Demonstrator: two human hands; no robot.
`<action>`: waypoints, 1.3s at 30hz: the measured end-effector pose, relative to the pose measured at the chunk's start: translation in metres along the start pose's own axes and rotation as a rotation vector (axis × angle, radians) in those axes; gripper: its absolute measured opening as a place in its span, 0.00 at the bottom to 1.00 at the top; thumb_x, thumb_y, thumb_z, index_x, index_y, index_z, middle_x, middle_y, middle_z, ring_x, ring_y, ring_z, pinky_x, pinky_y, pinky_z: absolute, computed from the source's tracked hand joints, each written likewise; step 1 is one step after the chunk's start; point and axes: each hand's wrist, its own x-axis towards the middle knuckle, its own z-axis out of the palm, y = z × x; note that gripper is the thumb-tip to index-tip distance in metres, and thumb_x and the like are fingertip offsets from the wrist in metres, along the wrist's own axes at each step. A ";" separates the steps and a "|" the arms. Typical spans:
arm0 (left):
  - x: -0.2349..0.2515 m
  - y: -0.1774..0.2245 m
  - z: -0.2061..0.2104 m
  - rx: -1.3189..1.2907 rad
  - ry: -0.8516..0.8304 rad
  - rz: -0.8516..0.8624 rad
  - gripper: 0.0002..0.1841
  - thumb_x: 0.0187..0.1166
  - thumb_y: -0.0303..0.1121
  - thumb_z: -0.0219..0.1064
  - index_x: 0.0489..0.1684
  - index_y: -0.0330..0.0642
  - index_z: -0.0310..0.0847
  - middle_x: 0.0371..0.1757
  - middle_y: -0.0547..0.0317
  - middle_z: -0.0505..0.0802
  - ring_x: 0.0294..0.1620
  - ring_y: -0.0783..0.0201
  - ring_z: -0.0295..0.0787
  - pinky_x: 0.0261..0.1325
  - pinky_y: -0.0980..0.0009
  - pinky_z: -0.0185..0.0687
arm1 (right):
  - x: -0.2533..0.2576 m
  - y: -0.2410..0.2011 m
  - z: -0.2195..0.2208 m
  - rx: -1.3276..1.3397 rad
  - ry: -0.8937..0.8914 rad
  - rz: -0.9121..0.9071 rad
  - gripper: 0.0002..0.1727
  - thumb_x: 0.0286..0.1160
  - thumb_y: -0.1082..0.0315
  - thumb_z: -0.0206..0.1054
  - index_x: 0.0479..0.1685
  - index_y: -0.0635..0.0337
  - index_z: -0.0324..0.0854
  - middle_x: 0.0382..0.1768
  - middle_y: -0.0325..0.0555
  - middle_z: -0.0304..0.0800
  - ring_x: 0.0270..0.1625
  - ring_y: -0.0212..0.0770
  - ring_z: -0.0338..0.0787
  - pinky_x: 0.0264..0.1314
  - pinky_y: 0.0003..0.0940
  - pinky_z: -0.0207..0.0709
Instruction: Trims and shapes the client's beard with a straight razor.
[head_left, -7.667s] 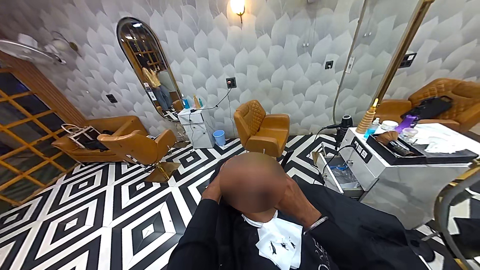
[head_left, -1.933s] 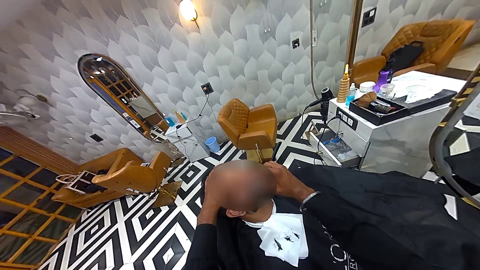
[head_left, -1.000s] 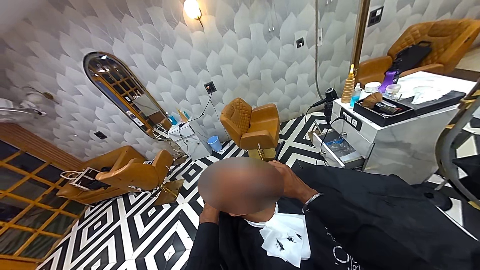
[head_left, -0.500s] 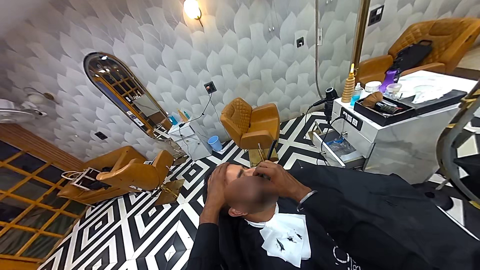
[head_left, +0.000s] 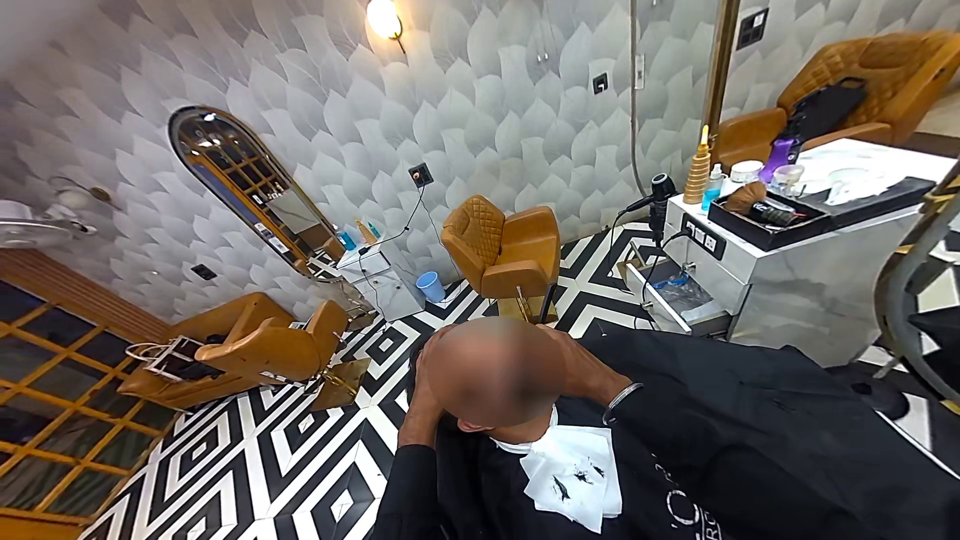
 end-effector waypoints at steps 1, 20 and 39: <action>0.000 0.000 0.000 -0.003 -0.003 -0.002 0.51 0.59 0.62 0.81 0.84 0.43 0.70 0.84 0.47 0.76 0.85 0.44 0.68 0.84 0.36 0.59 | 0.000 -0.002 -0.001 -0.001 -0.006 0.014 0.06 0.72 0.72 0.72 0.43 0.64 0.90 0.42 0.51 0.90 0.50 0.47 0.88 0.58 0.40 0.81; 0.000 -0.001 -0.016 -0.097 -0.136 -0.009 0.55 0.57 0.57 0.86 0.90 0.46 0.63 0.89 0.47 0.69 0.91 0.45 0.59 0.89 0.37 0.53 | -0.004 -0.016 0.024 -0.217 0.098 -0.097 0.06 0.74 0.69 0.69 0.38 0.61 0.91 0.39 0.47 0.93 0.52 0.48 0.90 0.59 0.44 0.82; 0.001 -0.006 -0.014 -0.113 -0.147 -0.020 0.55 0.57 0.59 0.85 0.89 0.48 0.63 0.89 0.52 0.70 0.91 0.49 0.60 0.89 0.40 0.55 | -0.018 0.029 0.046 -0.407 0.176 -0.271 0.08 0.76 0.63 0.65 0.41 0.52 0.90 0.39 0.36 0.91 0.52 0.41 0.87 0.58 0.39 0.80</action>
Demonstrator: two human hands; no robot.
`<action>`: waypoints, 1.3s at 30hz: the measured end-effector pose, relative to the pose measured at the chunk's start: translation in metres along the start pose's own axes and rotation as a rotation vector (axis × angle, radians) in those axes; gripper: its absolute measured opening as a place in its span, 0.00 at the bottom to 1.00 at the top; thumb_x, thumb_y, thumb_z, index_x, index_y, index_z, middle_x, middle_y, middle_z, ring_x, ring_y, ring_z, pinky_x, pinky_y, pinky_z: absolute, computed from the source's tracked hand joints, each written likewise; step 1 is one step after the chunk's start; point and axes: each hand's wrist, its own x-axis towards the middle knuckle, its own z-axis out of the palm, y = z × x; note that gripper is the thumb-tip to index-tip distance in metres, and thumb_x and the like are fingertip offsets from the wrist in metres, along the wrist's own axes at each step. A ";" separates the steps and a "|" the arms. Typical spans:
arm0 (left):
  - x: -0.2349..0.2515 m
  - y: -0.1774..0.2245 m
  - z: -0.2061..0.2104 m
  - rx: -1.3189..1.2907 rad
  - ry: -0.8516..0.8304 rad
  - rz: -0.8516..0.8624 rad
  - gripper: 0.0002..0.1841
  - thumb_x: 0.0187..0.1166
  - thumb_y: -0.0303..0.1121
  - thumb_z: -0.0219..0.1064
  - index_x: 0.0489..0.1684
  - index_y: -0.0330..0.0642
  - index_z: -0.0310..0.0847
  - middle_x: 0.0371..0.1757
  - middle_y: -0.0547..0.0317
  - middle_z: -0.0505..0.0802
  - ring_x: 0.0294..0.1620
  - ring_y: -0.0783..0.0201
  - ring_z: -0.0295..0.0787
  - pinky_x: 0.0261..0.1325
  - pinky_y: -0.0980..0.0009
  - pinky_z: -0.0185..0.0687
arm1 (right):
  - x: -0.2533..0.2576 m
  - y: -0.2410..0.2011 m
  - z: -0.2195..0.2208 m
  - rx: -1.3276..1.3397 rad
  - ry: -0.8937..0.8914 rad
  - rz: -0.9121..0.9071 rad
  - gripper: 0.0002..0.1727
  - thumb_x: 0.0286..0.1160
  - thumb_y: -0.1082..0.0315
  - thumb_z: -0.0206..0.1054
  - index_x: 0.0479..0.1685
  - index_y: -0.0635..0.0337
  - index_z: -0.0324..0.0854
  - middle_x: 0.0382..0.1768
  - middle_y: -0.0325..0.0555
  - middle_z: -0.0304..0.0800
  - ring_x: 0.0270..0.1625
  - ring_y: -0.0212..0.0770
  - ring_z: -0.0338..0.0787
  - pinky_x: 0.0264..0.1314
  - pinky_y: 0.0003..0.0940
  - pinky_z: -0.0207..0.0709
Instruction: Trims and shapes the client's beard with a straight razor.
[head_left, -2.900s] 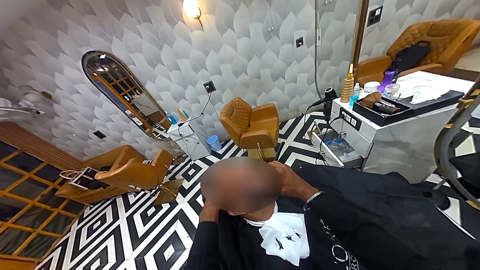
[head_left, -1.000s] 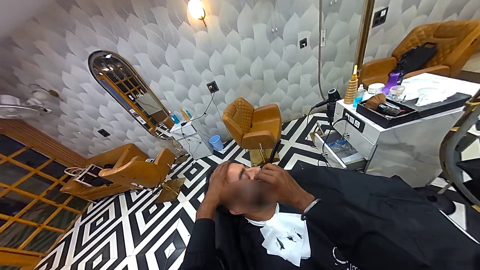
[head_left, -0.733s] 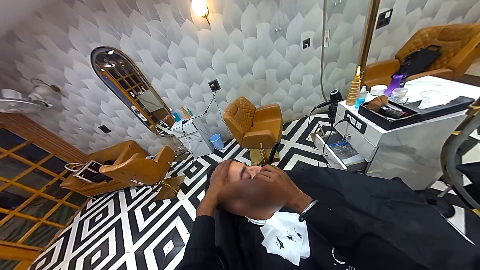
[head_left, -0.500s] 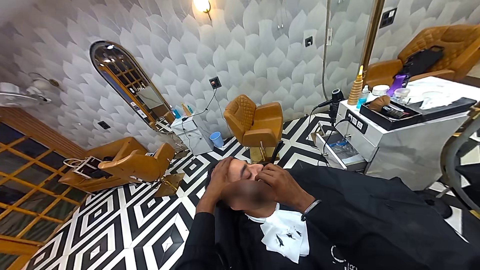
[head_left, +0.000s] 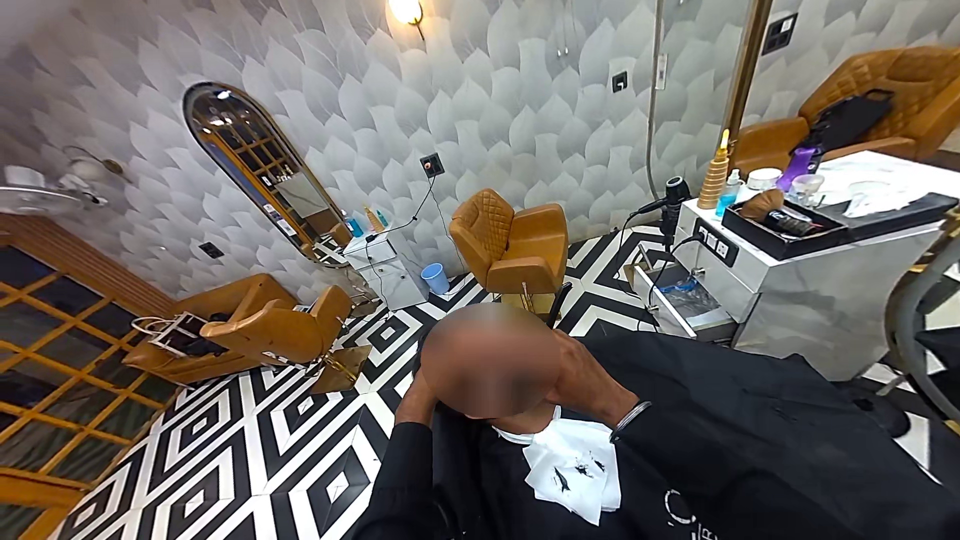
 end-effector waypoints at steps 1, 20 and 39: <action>0.000 -0.001 0.000 0.000 0.001 0.000 0.54 0.57 0.59 0.85 0.89 0.48 0.64 0.89 0.52 0.70 0.91 0.49 0.60 0.89 0.40 0.55 | 0.000 0.000 -0.001 -0.004 -0.001 -0.004 0.08 0.77 0.63 0.64 0.41 0.52 0.89 0.39 0.36 0.91 0.52 0.41 0.88 0.58 0.39 0.81; -0.006 0.005 0.000 0.033 0.035 0.042 0.52 0.62 0.56 0.83 0.89 0.44 0.63 0.89 0.49 0.70 0.89 0.44 0.62 0.85 0.34 0.56 | 0.026 -0.032 -0.035 0.034 -0.084 0.029 0.08 0.74 0.69 0.65 0.38 0.60 0.90 0.39 0.47 0.94 0.51 0.49 0.92 0.56 0.46 0.83; -0.001 0.002 0.001 0.043 0.015 0.012 0.53 0.60 0.59 0.83 0.89 0.47 0.64 0.88 0.51 0.71 0.89 0.46 0.62 0.86 0.35 0.57 | 0.006 -0.007 -0.002 -0.047 -0.002 -0.020 0.08 0.76 0.65 0.63 0.39 0.53 0.89 0.39 0.39 0.91 0.51 0.42 0.89 0.57 0.40 0.81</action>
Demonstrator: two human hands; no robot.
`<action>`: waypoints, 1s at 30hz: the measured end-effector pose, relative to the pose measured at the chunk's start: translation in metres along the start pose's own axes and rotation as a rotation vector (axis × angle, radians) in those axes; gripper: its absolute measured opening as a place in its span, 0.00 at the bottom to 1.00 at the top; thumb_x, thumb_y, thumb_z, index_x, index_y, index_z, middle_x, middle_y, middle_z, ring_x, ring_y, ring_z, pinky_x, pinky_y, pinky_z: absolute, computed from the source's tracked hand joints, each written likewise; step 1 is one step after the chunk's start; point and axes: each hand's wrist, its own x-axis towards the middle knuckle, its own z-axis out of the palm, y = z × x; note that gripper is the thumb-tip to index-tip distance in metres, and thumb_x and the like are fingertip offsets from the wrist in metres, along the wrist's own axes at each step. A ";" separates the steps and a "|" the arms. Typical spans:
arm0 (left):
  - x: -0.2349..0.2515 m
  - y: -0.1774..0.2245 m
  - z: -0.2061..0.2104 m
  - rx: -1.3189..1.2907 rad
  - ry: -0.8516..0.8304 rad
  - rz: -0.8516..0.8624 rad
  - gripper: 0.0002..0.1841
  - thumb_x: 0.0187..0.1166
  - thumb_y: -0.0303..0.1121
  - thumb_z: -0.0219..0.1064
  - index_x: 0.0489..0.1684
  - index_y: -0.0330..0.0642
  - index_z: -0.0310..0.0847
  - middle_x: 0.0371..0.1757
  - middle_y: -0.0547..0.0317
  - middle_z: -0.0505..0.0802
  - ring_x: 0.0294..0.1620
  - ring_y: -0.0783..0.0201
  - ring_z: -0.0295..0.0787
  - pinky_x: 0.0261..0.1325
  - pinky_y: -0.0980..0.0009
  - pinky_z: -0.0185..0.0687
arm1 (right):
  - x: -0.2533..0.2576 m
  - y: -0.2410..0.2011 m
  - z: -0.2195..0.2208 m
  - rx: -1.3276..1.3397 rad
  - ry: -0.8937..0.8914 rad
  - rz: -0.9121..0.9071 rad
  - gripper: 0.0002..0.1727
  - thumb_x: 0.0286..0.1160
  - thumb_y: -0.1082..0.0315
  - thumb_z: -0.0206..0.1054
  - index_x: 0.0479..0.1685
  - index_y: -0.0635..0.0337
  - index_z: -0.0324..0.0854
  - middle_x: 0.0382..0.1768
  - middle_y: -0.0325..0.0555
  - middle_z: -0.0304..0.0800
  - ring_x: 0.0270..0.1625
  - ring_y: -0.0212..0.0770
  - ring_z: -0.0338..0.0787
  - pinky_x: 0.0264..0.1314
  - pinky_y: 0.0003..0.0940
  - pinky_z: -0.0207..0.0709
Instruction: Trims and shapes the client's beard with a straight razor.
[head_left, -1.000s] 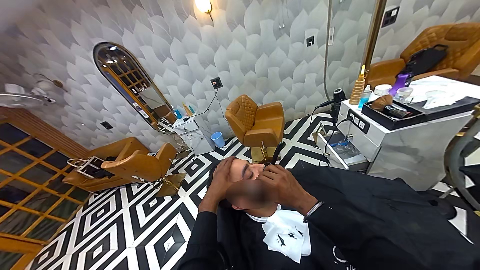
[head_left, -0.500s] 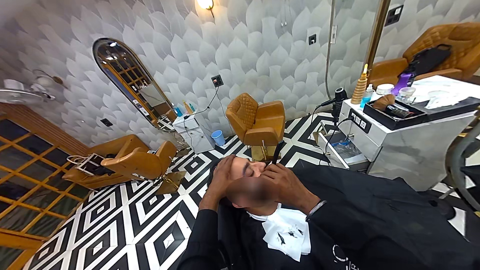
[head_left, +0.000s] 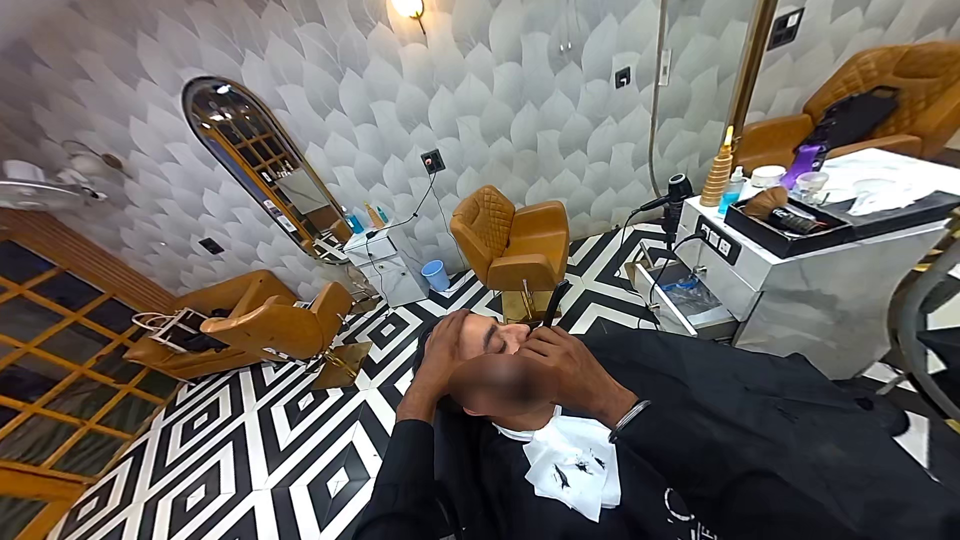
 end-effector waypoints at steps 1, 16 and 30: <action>0.000 0.000 0.000 -0.005 0.000 0.002 0.53 0.60 0.59 0.83 0.89 0.46 0.64 0.88 0.51 0.70 0.89 0.46 0.61 0.86 0.35 0.56 | 0.003 -0.004 -0.007 0.023 -0.035 0.023 0.08 0.77 0.66 0.63 0.39 0.54 0.89 0.40 0.40 0.92 0.52 0.43 0.89 0.57 0.41 0.81; 0.001 0.001 0.011 0.079 0.124 0.022 0.56 0.50 0.65 0.84 0.84 0.44 0.70 0.83 0.48 0.76 0.85 0.44 0.68 0.83 0.36 0.62 | 0.017 -0.010 -0.040 0.386 -0.036 0.317 0.05 0.73 0.73 0.71 0.40 0.65 0.89 0.40 0.50 0.92 0.52 0.47 0.90 0.60 0.40 0.82; 0.002 0.000 0.010 0.066 0.087 -0.018 0.55 0.54 0.66 0.83 0.86 0.46 0.68 0.86 0.49 0.74 0.87 0.45 0.65 0.84 0.36 0.59 | 0.013 -0.004 -0.037 0.365 -0.084 0.260 0.05 0.73 0.71 0.71 0.38 0.64 0.90 0.40 0.47 0.94 0.58 0.48 0.90 0.72 0.42 0.78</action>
